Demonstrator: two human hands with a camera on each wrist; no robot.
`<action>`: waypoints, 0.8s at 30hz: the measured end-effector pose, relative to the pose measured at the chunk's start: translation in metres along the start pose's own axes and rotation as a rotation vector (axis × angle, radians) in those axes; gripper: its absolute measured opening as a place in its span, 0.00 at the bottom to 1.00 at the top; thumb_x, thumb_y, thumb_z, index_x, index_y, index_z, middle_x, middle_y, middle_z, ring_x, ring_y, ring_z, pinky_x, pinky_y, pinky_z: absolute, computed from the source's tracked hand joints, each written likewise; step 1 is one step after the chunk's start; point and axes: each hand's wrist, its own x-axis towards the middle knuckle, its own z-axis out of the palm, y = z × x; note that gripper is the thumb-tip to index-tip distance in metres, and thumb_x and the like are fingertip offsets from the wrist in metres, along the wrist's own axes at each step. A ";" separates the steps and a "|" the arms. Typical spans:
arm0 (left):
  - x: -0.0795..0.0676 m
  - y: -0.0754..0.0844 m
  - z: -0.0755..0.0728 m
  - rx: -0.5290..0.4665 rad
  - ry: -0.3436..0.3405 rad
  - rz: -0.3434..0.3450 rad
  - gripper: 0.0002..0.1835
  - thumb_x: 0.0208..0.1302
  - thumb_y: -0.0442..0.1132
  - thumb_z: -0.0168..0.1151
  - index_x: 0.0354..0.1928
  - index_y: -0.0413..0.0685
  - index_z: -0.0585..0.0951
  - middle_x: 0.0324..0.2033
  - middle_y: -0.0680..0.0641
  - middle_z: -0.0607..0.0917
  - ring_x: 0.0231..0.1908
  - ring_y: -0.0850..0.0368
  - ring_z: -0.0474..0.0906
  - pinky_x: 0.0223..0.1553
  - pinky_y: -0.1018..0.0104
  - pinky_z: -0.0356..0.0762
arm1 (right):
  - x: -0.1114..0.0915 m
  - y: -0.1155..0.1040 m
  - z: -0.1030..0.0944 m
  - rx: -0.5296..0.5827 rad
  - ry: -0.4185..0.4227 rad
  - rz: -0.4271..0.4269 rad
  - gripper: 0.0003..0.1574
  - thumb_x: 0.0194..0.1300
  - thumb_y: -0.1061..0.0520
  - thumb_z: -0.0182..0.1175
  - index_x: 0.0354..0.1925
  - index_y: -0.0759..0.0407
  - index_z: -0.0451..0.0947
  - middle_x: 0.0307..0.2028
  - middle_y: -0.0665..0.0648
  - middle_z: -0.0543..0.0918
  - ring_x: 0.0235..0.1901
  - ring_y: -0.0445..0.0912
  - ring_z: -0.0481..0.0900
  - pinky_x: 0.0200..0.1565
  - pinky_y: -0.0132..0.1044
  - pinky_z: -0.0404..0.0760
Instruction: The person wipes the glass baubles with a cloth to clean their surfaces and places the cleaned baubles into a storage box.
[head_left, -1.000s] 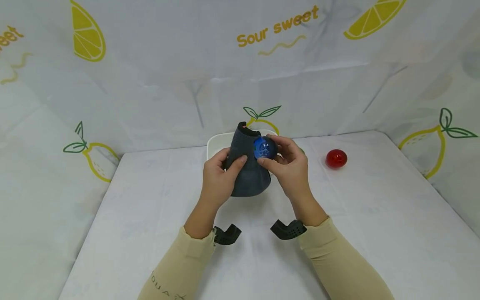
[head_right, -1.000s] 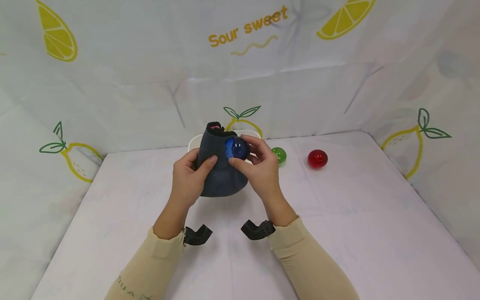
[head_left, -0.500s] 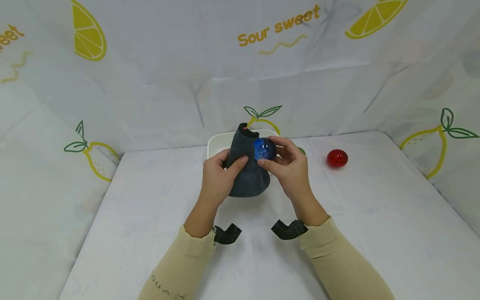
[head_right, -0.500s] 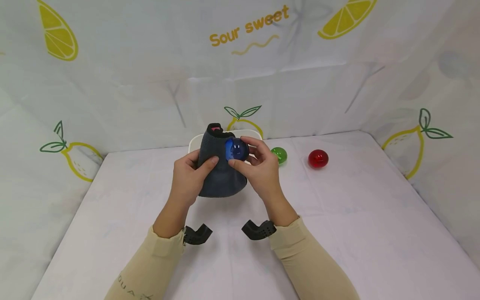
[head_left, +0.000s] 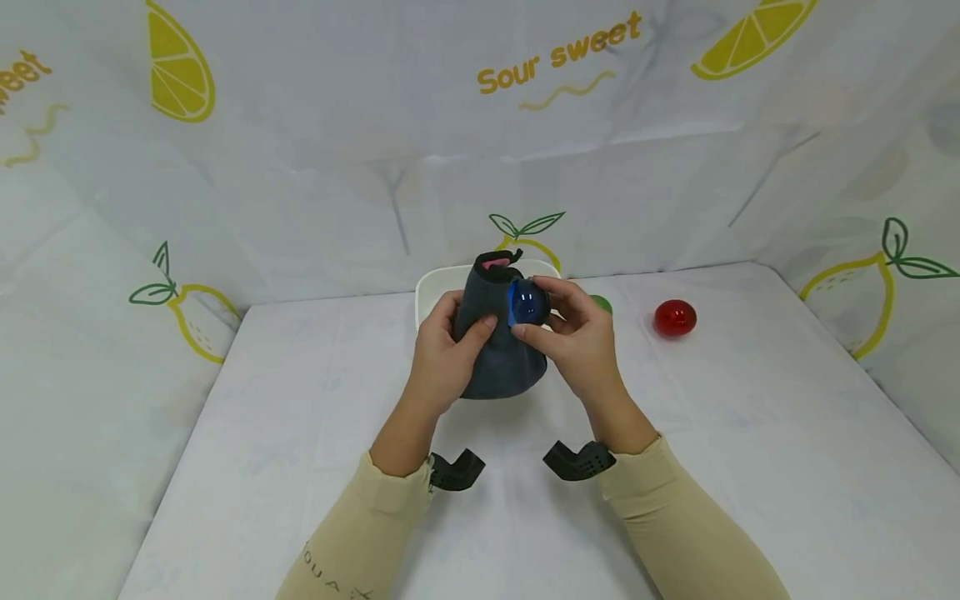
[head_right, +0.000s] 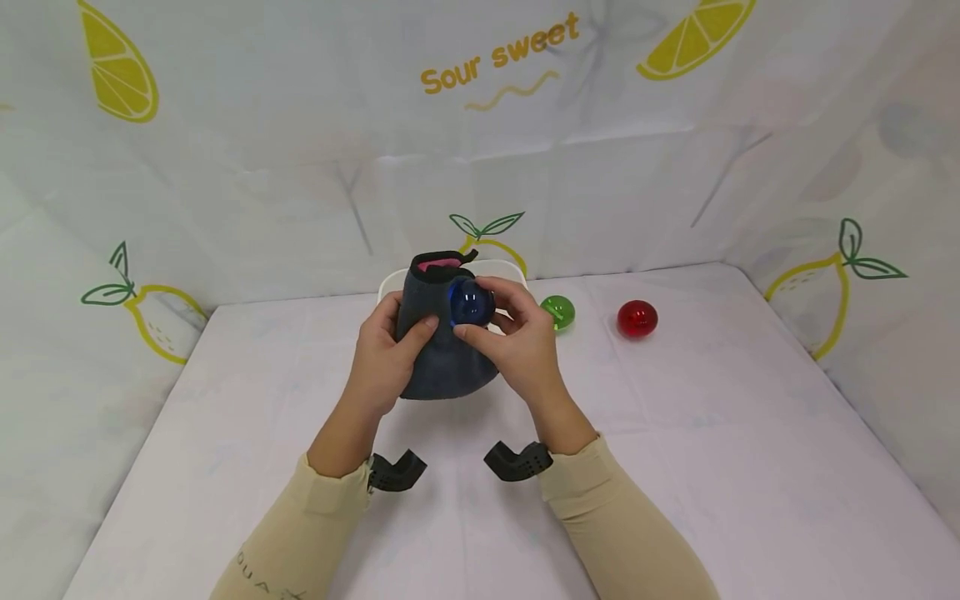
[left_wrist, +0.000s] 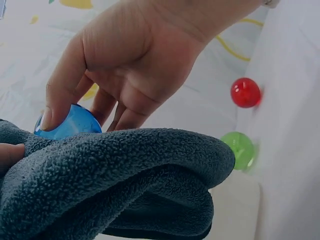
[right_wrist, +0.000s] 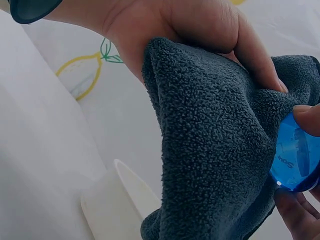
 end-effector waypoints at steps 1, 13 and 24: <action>0.000 0.000 0.000 0.006 -0.001 0.007 0.16 0.68 0.37 0.61 0.56 0.42 0.75 0.44 0.40 0.82 0.45 0.51 0.80 0.50 0.56 0.79 | 0.000 0.000 0.000 0.001 -0.003 0.000 0.37 0.48 0.75 0.70 0.58 0.66 0.76 0.54 0.60 0.80 0.46 0.49 0.79 0.48 0.31 0.83; 0.002 -0.004 -0.002 0.118 0.076 0.054 0.13 0.69 0.36 0.56 0.53 0.43 0.73 0.41 0.41 0.81 0.42 0.50 0.76 0.47 0.56 0.74 | -0.001 -0.001 0.002 -0.031 -0.018 -0.025 0.37 0.46 0.75 0.73 0.56 0.66 0.78 0.53 0.59 0.81 0.49 0.49 0.79 0.48 0.30 0.83; 0.001 -0.004 -0.002 0.136 0.131 0.056 0.14 0.70 0.37 0.56 0.54 0.43 0.73 0.43 0.41 0.81 0.45 0.50 0.77 0.50 0.53 0.76 | -0.003 -0.002 -0.001 -0.024 -0.092 -0.157 0.38 0.43 0.80 0.70 0.55 0.72 0.70 0.53 0.63 0.80 0.52 0.50 0.77 0.52 0.30 0.80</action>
